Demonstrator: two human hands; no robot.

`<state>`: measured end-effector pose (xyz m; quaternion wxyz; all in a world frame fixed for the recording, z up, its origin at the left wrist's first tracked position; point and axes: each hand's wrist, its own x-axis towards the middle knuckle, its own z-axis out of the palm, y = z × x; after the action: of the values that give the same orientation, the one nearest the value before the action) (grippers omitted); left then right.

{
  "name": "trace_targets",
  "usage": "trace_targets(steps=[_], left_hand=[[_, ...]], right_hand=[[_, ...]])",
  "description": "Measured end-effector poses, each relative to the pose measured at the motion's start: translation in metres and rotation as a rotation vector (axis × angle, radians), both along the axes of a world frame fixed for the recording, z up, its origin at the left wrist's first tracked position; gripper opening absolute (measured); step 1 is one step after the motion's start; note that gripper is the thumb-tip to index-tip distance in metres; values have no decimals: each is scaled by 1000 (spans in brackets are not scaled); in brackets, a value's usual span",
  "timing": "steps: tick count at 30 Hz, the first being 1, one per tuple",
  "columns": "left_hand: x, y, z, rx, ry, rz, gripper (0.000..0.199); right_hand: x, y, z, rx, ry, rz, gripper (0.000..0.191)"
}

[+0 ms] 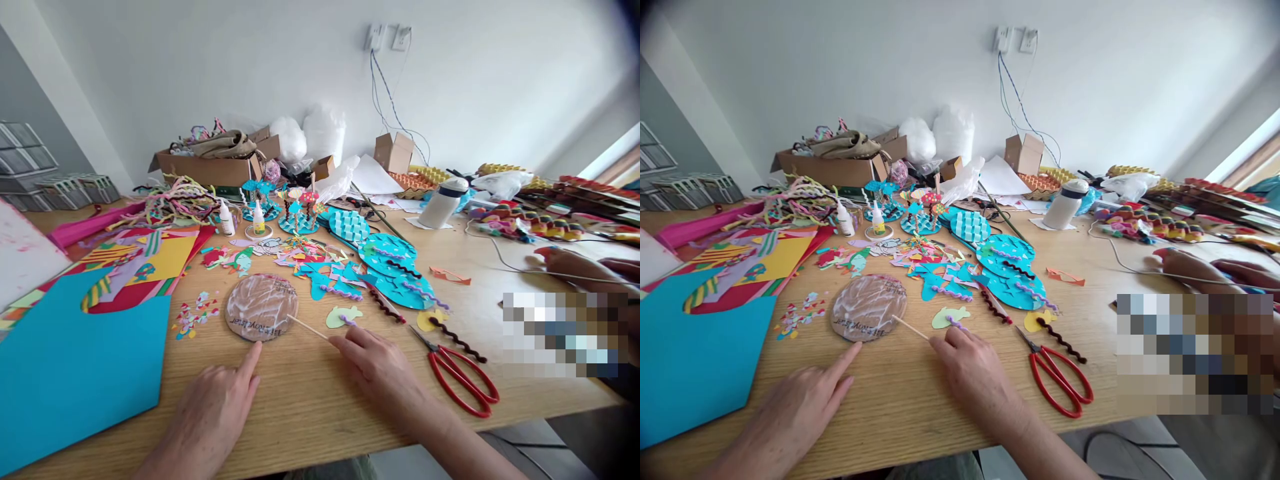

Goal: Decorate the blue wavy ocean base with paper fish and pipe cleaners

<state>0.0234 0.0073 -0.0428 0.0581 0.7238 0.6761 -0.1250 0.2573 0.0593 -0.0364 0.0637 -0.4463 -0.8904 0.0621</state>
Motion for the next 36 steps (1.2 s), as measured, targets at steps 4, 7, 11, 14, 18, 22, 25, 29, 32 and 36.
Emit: trace_targets(steps=[4,7,11,14,18,22,25,29,32,36], left_hand=[[0,1,0,3,-7,1,45],[0,2,-2,3,-9,6,45],[-1,2,-5,22,-10,1,45],[-2,2,-5,33,-16,0,45],[-2,1,-5,42,-10,-10,45],[-2,1,-4,24,-20,2,45],[-1,1,-4,13,-26,9,45],[0,1,-2,-1,-21,8,45],[-1,1,-1,-3,-14,15,45],[-3,1,-2,-5,-16,23,45]], right_hand=[[-5,-7,-2,-12,-8,20,23],[-7,-10,-3,-33,-19,55,22],[-1,-4,-4,-23,-13,6,24],[2,7,-3,-9,-20,-66,27],[0,19,-2,-10,-67,-116,27],[-3,13,0,-25,-55,-71,24],[-3,4,0,-48,-22,-18,24],[0,4,-2,-30,6,-29,27],[0,8,-3,-13,-8,-54,28],[-6,1,-1,-35,-22,2,25]])
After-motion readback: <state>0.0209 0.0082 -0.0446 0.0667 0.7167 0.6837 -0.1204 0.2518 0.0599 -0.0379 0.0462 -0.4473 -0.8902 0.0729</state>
